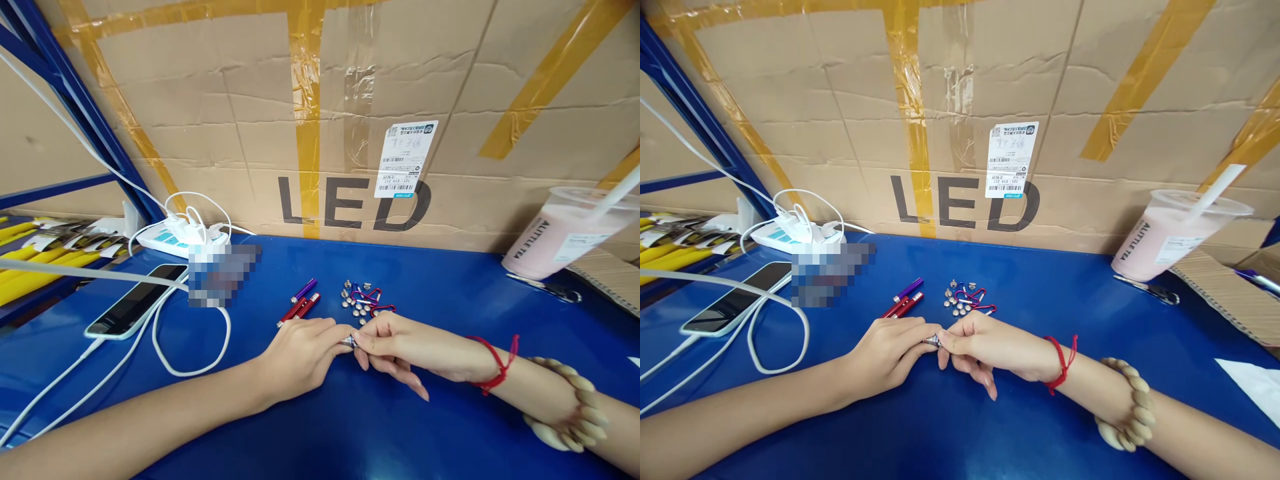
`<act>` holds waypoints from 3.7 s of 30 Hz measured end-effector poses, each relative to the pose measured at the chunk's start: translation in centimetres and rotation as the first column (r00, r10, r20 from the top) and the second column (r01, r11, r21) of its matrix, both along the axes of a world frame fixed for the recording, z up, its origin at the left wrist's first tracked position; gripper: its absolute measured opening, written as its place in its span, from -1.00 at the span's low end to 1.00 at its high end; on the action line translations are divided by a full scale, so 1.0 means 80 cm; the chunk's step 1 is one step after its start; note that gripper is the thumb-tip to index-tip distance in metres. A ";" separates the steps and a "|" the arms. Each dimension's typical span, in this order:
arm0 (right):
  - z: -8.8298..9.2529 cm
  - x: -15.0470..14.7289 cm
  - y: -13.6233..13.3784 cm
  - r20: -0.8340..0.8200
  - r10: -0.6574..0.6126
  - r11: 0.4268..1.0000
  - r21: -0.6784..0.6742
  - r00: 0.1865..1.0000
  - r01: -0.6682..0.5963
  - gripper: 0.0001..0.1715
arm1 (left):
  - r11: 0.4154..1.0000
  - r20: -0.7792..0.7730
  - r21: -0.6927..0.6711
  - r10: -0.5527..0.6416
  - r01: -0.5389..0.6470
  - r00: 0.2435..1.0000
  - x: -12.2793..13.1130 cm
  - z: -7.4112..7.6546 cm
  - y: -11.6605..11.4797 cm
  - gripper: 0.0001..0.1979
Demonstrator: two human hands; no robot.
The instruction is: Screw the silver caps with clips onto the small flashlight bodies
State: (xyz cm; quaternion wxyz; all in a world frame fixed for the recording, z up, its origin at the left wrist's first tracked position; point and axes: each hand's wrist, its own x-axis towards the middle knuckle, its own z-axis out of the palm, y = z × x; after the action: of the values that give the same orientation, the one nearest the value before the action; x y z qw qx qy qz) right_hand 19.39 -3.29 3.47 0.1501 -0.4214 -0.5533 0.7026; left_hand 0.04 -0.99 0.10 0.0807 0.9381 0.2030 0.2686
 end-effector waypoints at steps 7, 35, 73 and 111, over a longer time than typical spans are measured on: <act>-0.005 0.007 0.004 0.008 -0.006 0.993 0.119 1.000 0.005 -0.40 | 0.988 0.059 -0.154 0.022 -0.013 0.998 0.000 0.002 0.001 -0.80; -0.024 0.038 0.045 0.555 -0.494 0.288 0.830 0.669 -0.477 -0.48 | 0.810 0.206 -0.586 0.109 0.033 0.972 -0.003 0.007 0.003 -0.79; -0.003 0.015 0.027 0.134 -0.405 0.603 0.783 0.904 0.154 -0.61 | 0.775 0.148 -0.629 0.190 -0.056 0.971 0.000 0.012 0.003 -0.69; -0.012 -0.007 -0.005 0.409 -0.399 -0.195 0.837 0.821 -0.512 -0.57 | 0.890 0.269 -0.456 0.146 -0.008 0.952 0.001 0.005 0.005 -0.82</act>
State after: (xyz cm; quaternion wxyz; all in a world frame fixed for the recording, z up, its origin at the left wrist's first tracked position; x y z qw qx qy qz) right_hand 18.82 -3.68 2.52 0.2108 -0.3002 -0.9183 -0.1490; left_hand 0.14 -0.59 0.49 0.3137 0.8342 0.2827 0.3547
